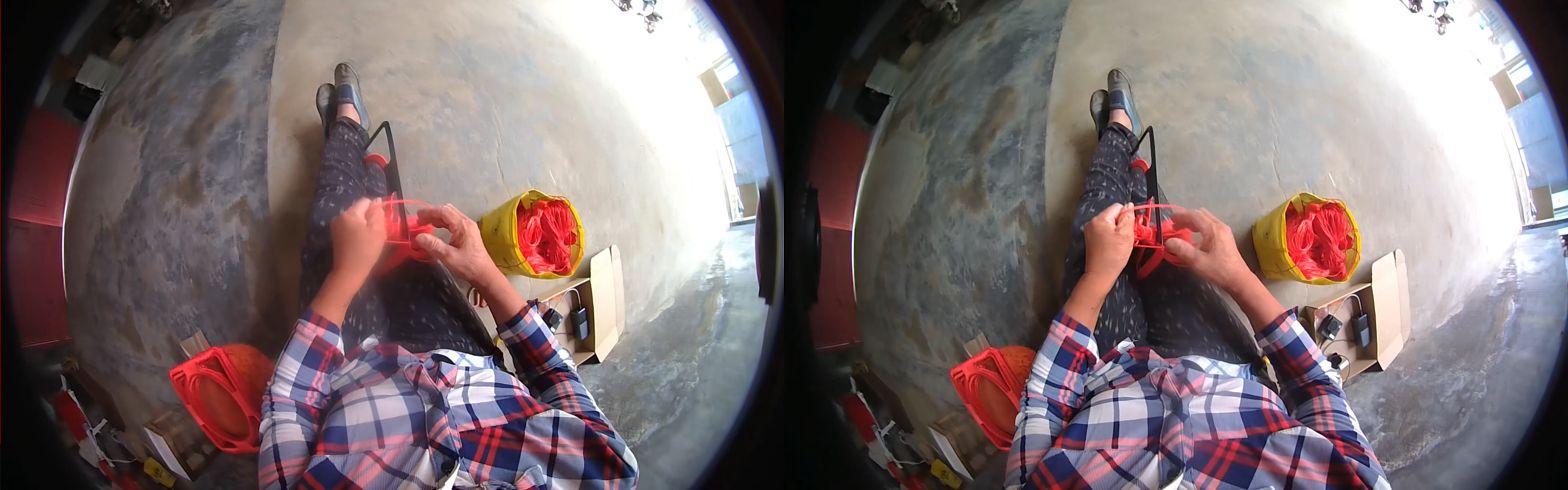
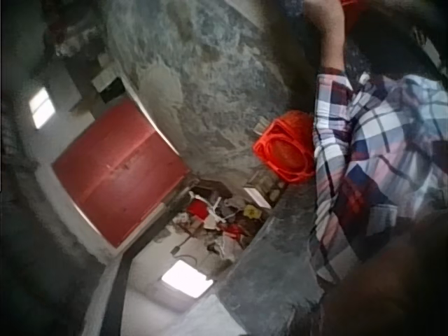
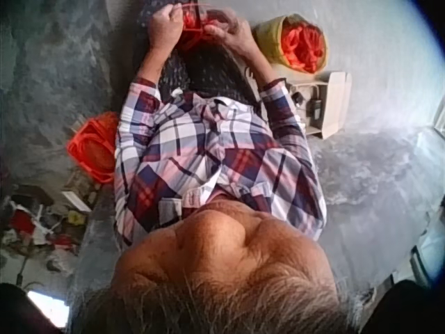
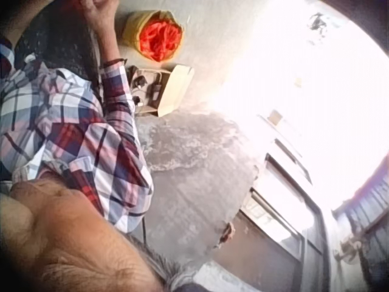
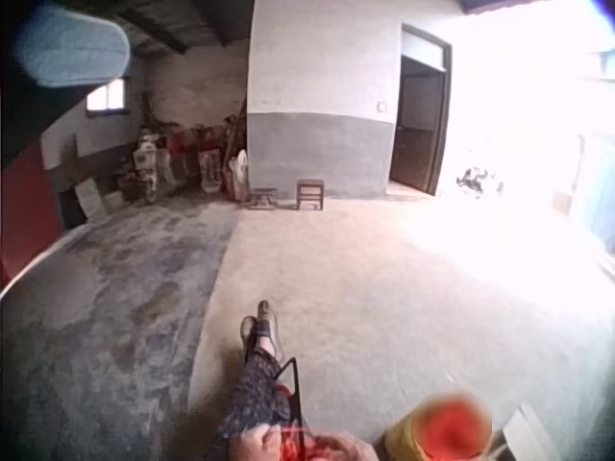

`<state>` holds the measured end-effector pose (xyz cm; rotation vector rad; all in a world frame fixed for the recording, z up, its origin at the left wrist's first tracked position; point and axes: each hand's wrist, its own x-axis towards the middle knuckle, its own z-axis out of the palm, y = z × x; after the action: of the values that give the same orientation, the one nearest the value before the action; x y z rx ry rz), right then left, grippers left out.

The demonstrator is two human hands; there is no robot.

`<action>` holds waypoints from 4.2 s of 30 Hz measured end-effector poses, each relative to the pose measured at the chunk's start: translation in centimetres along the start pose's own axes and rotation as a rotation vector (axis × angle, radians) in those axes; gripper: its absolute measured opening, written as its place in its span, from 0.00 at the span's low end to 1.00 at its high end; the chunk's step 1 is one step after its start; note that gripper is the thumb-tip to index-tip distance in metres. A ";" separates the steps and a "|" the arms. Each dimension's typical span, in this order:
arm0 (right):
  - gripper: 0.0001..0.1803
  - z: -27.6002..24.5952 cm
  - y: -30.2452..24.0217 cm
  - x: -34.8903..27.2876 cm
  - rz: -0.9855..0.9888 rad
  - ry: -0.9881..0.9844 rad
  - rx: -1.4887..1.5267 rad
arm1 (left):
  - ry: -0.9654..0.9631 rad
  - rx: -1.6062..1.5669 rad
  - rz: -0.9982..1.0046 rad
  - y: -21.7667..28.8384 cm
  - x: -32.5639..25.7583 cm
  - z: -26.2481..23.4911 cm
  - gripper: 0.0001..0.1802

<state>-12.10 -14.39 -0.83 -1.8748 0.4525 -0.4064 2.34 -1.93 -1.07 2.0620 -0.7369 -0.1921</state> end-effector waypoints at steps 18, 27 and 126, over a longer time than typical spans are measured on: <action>0.08 -9.2 0.4 -3.4 0.234 0.448 0.892 | -0.464 -0.698 -0.595 0.3 -0.7 1.8 0.11; 0.06 -1.7 -0.2 -1.0 0.593 -0.019 0.684 | -0.446 -0.818 -0.638 -0.3 -1.6 2.1 0.12; 0.08 -6.0 -2.9 -1.9 0.046 -0.313 -0.432 | -0.308 -0.698 -0.575 -0.7 -2.9 1.3 0.08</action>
<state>-16.36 -17.36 3.78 -2.2915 0.3899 0.0258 -0.23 -0.87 -2.78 1.5203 -0.1726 -0.9640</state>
